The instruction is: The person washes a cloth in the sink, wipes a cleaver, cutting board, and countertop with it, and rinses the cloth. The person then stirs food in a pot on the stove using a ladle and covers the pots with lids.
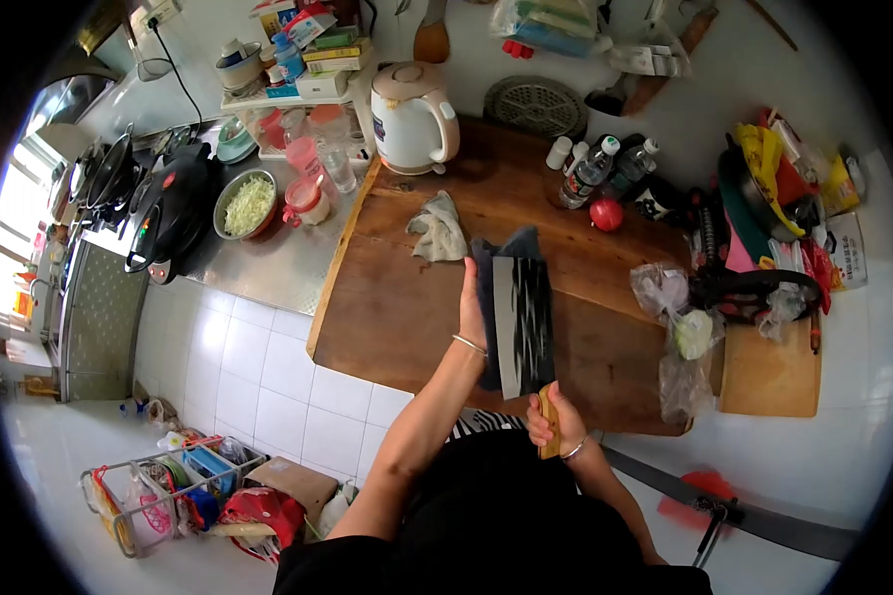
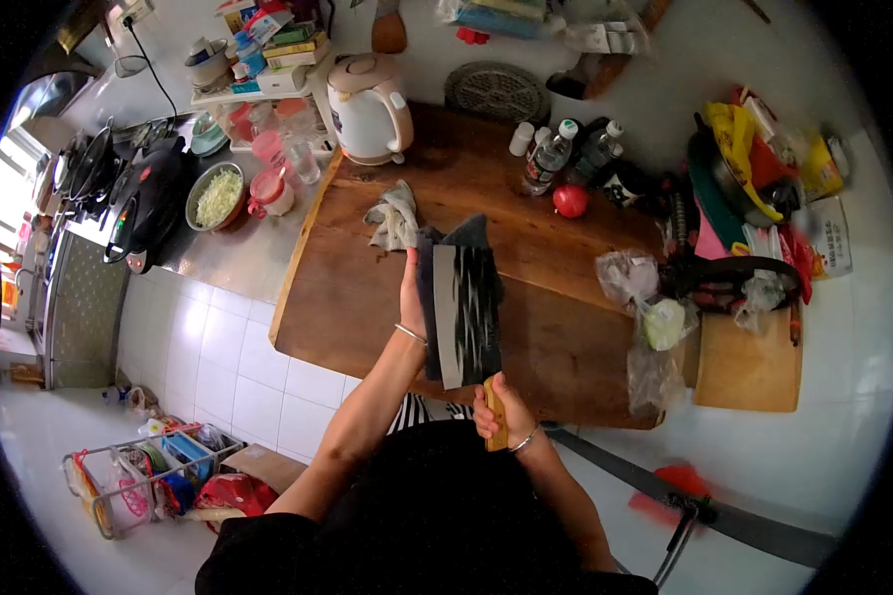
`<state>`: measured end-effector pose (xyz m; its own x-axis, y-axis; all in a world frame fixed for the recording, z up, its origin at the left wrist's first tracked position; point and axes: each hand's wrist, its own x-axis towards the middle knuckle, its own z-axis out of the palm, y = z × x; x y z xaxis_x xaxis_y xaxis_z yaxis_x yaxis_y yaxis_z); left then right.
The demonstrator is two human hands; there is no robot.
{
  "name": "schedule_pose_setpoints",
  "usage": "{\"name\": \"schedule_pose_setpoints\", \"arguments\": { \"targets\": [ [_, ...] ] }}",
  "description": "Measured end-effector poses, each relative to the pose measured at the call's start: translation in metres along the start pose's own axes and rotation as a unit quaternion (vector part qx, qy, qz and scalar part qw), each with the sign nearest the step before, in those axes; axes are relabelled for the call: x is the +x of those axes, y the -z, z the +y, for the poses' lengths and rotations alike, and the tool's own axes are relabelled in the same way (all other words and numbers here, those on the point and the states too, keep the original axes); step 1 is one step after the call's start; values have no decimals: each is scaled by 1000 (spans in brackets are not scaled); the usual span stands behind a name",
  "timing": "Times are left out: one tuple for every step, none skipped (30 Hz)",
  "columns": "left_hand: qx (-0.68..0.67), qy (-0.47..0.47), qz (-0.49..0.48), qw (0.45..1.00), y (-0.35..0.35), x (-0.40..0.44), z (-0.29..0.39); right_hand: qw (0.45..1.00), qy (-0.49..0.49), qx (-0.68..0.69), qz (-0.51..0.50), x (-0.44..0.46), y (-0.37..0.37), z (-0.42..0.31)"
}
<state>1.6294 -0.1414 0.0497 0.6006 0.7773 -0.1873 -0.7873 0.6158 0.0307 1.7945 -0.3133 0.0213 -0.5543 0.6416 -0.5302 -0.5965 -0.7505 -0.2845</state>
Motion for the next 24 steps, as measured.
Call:
{"name": "schedule_pose_setpoints", "arguments": {
  "targets": [
    [3,2,-4,1000,-2,-2,-3,1000,14,-5,10,2,1,-2],
    [5,3,-3,1000,4,-2,-7,999,28,-11,19,5,1,-5],
    [-17,20,-35,999,14,-3,-13,999,37,-3,25,10,-4,-11],
    [-40,36,-66,996,19,-7,-20,998,46,5,30,15,-8,-19],
    [-30,30,-49,998,24,-12,-30,998,59,8,21,22,-8,-25],
    [-31,27,3,999,25,-17,-36,997,62,9,43,25,-14,-32],
    [-12,23,24,999,26,-20,-38,998,50,12,30,27,-12,-36],
    [8,19,46,999,28,-22,-40,999,38,14,17,28,-8,-38],
    [8,18,46,999,22,-23,-39,999,38,15,16,29,-6,-37],
    [7,8,47,999,14,-25,-37,999,24,26,7,30,-4,-36],
    [6,-3,48,999,10,-26,-35,999,9,37,-3,30,-3,-33],
    [6,-3,49,999,12,-25,-30,999,9,38,-3,29,-1,-31],
    [-2,1,36,999,15,-22,-24,999,-9,32,-17,27,1,-28],
    [-11,7,23,1000,17,-19,-18,999,-26,25,-31,25,2,-26],
    [5,-5,13,1000,16,-16,-11,999,-23,25,-31,22,4,-23],
    [-4,4,7,1000,15,-15,-6,999,-27,11,-28,19,5,-20],
    [-3,-4,5,1000,14,-14,-2,999,-31,-3,-26,17,5,-16],
    [-1,-12,3,1000,14,-12,2,999,-30,-1,-25,16,6,-14],
    [0,-9,3,1000,18,-12,7,999,-31,-12,-24,14,8,-12],
    [-13,-13,-17,1000,24,-10,12,999,-30,-22,-23,12,9,-11],
    [-26,-16,-38,999,25,-10,16,999,-26,-20,-22,8,11,-11],
    [35,-50,-1,998,23,-10,20,998,-35,-44,12,3,12,-12],
    [51,-89,18,995,26,-10,23,996,-43,-68,46,-3,12,-13],
    [67,-128,37,989,31,-9,27,996,-39,-68,48,-8,11,-15]
  ]
}}
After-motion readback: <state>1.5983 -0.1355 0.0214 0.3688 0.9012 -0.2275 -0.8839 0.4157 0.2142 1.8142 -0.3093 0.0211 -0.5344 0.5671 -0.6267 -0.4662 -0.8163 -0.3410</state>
